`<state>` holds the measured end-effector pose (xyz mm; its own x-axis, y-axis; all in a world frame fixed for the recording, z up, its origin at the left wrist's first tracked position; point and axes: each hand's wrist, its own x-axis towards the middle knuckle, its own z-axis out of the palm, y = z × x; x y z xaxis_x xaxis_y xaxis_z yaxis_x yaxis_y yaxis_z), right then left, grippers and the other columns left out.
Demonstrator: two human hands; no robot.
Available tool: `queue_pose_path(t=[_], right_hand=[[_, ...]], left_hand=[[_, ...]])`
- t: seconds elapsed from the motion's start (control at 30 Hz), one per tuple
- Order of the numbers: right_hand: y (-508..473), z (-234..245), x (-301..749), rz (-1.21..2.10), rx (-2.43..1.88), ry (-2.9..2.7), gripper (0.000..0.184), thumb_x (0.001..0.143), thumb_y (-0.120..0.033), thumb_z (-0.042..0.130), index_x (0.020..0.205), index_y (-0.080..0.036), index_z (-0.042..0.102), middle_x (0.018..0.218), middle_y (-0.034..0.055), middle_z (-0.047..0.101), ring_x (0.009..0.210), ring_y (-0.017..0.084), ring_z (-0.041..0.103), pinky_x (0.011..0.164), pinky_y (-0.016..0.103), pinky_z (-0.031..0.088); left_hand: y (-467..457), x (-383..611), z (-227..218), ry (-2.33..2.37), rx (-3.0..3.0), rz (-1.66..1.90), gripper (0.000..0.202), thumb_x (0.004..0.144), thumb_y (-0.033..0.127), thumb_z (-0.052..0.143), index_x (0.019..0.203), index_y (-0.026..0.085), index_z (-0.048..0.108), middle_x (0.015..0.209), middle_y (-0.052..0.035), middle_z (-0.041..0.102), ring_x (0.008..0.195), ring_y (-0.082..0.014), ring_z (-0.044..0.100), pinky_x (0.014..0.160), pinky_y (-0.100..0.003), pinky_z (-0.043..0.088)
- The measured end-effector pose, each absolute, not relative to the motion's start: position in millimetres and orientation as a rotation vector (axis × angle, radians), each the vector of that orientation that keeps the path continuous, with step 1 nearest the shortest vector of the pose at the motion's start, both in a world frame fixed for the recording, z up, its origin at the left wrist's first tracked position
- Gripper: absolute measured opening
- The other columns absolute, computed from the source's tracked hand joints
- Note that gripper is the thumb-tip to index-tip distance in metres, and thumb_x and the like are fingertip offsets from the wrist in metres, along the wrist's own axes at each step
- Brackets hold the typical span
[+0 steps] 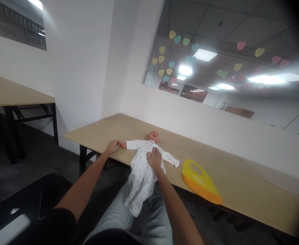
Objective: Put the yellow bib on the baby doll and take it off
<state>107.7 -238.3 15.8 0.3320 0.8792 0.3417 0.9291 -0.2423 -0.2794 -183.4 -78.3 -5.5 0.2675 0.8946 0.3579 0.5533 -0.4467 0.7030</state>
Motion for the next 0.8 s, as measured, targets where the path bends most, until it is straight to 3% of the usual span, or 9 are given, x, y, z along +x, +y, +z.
queue_pose_path(t=[0.37,0.8], right_hand=[[-238.6,16.0,108.1,-0.181,-2.182,-1.592,0.062,0.104,-0.038,0.036,0.159,-0.01,0.04,0.166,0.0178,0.033,0.153,0.029,0.034,0.124,0.047,0.033],[-236.6,15.8,109.1,-0.161,-2.196,-1.604,0.064,0.105,-0.039,0.035,0.161,-0.01,0.037,0.167,0.0178,0.031,0.154,0.029,0.032,0.125,0.047,0.031]], left_hand=[[-77.1,-181.3,-5.7,1.289,2.081,0.995,0.04,0.084,0.053,0.054,0.09,0.02,0.076,0.099,-0.0103,0.08,0.095,-0.0248,0.072,0.084,-0.032,0.056],[-75.3,-183.6,-6.2,1.262,2.116,1.029,0.038,0.087,0.049,0.049,0.076,0.02,0.072,0.093,-0.0106,0.078,0.089,-0.024,0.07,0.088,-0.035,0.053]])
